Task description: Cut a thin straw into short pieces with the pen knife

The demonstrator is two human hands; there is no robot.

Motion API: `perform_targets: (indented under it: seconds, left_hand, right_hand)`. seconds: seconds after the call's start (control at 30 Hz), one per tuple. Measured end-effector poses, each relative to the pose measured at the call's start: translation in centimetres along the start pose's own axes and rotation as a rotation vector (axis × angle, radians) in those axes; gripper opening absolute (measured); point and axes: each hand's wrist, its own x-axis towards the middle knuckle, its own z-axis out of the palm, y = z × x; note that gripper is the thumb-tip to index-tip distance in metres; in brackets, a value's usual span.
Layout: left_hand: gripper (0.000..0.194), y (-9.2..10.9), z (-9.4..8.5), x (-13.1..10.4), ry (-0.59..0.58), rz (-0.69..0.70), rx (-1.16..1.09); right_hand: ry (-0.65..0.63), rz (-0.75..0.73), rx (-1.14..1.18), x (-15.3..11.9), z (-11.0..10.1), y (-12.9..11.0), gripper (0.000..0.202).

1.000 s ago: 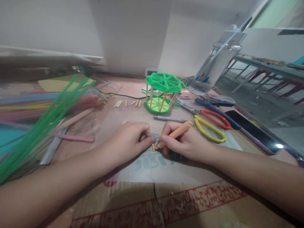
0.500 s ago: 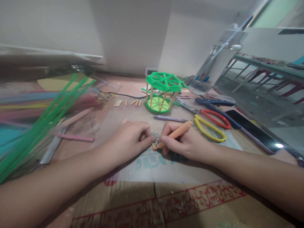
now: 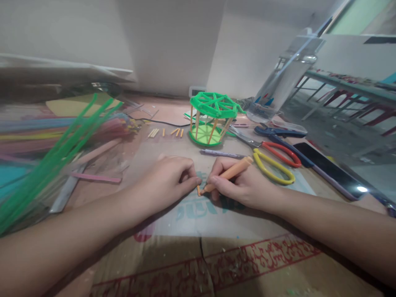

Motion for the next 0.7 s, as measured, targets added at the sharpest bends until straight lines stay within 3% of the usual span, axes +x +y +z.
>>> perform_targets:
  seconds: [0.7]
  left_hand:
    - [0.027, -0.17, -0.42, -0.29, -0.041, -0.035, -0.017]
  right_hand:
    - [0.012, -0.011, -0.037, 0.12, -0.02, -0.13, 0.027]
